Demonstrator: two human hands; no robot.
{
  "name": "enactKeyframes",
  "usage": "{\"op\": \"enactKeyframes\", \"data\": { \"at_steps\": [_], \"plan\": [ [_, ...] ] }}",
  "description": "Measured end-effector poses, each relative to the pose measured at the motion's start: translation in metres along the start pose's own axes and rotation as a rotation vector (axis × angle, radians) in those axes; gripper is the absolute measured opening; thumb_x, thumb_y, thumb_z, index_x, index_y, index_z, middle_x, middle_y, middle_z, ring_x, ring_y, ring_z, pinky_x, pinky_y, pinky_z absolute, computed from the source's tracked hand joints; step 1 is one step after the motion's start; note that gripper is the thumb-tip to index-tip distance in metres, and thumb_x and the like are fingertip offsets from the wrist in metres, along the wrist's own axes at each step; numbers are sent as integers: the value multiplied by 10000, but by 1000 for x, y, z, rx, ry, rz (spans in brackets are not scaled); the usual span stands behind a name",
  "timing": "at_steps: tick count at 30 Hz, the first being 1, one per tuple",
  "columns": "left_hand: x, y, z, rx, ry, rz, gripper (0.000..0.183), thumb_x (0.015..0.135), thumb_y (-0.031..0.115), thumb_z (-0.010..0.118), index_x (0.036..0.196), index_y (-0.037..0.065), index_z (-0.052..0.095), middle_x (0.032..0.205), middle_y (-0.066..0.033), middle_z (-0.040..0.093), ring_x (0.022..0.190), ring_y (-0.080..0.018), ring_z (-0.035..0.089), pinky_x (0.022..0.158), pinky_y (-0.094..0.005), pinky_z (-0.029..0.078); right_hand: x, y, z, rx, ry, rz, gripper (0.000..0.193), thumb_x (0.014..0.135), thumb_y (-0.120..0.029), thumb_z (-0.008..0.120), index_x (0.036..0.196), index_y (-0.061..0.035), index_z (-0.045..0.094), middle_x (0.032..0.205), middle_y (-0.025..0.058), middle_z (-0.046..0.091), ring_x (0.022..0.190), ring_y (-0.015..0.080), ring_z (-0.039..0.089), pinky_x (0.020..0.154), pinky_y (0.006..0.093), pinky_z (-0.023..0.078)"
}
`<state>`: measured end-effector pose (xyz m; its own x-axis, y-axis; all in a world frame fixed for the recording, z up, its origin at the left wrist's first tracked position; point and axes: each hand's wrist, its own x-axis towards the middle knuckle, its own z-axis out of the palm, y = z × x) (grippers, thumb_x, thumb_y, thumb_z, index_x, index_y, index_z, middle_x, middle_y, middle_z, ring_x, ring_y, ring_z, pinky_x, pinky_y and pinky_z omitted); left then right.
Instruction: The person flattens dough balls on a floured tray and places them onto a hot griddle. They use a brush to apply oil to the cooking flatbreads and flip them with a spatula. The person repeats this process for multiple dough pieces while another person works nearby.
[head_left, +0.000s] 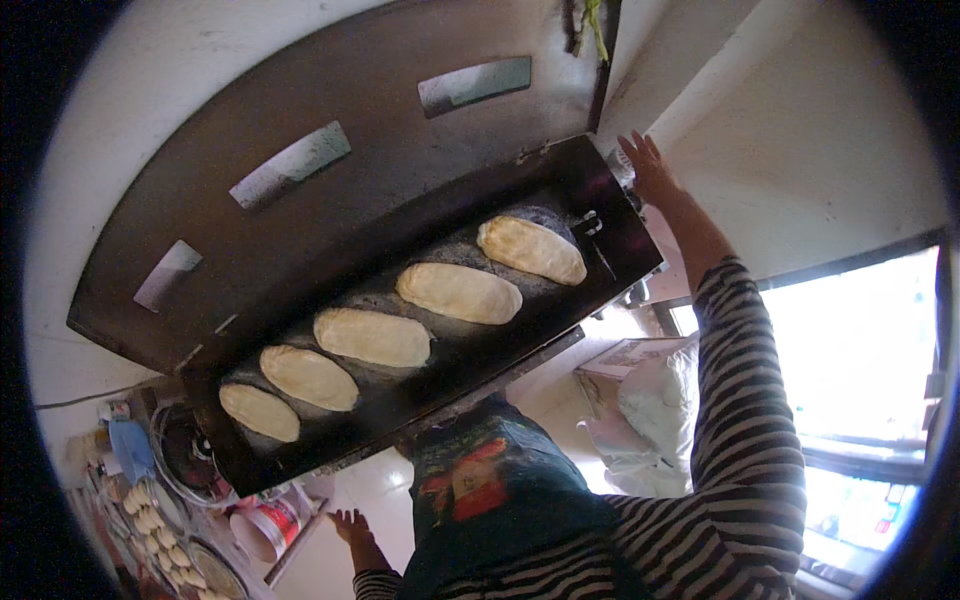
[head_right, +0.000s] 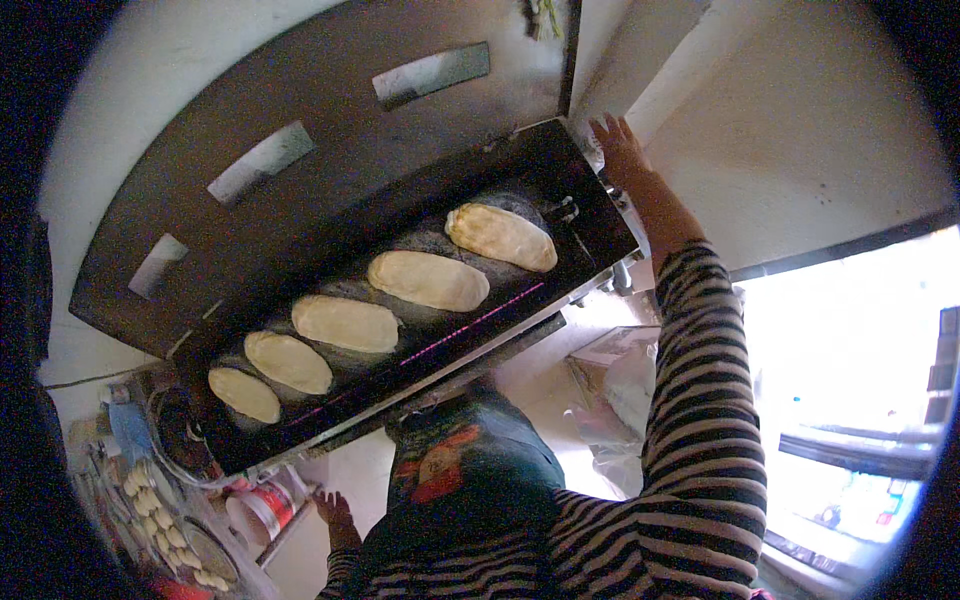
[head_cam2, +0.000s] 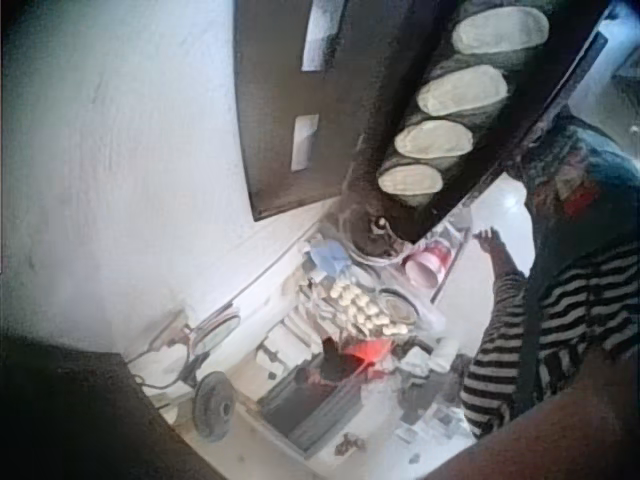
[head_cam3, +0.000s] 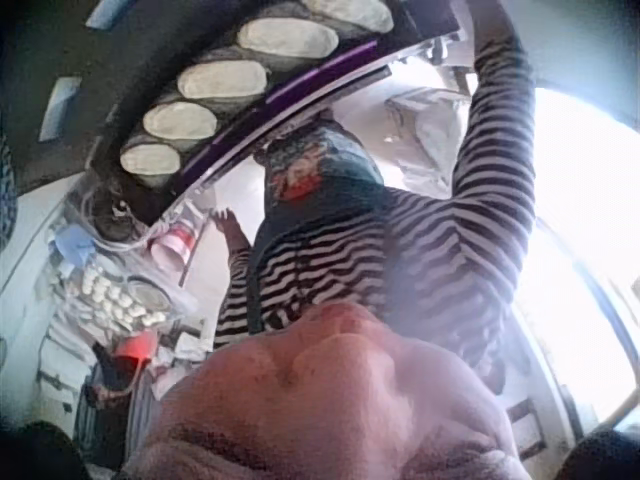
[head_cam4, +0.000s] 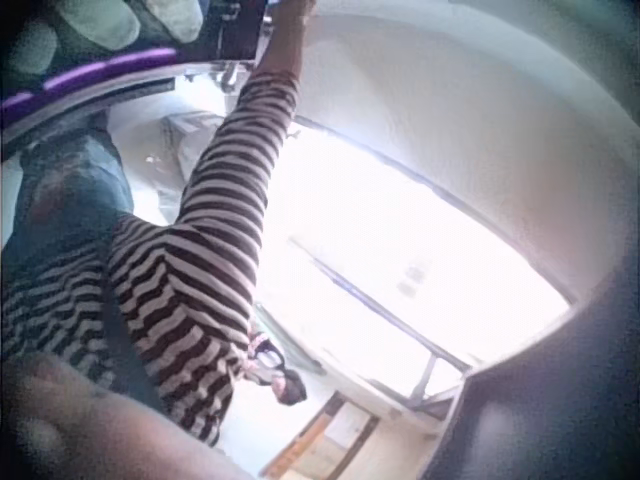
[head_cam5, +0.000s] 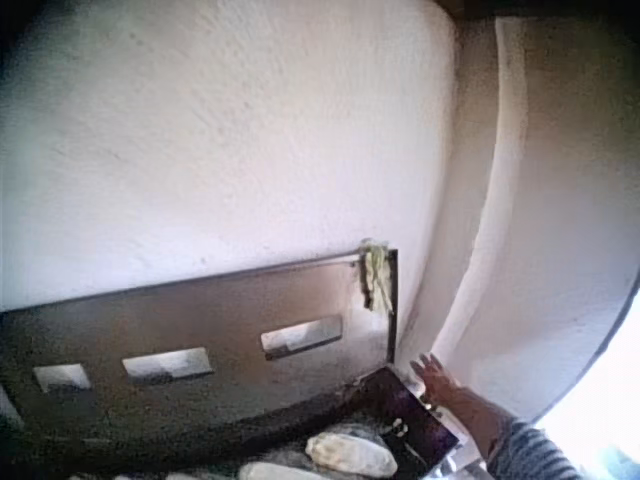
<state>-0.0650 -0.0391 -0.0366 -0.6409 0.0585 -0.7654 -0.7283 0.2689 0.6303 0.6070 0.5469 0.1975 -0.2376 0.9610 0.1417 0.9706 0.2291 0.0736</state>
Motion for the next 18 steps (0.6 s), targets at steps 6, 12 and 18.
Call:
{"op": "enactKeyframes", "data": {
  "at_steps": [6,12,18],
  "plan": [
    [-90,-1,24,138,-80,-107,770,837,615,422,1382,101,243,1398,-130,301,1207,-318,394,964,-413,333,46,24,30,-323,-767,254,619,595,-189,765,1157,-72,532,1191,124,544,1058,303,553,854,456,463],
    [-89,10,50,102,-168,-54,697,834,580,474,1303,81,349,1205,-104,486,1015,-265,505,788,-342,435,-13,71,89,42,-531,391,312,662,-270,700,885,-53,681,945,132,660,862,284,638,745,398,494],
    [-82,11,71,147,-385,-125,664,852,574,442,1303,94,356,1257,-110,465,1094,-284,478,834,-370,413,-46,33,-1,1843,-217,664,432,803,-393,605,1009,-14,608,849,62,629,739,186,591,736,325,466]
  ]
}}
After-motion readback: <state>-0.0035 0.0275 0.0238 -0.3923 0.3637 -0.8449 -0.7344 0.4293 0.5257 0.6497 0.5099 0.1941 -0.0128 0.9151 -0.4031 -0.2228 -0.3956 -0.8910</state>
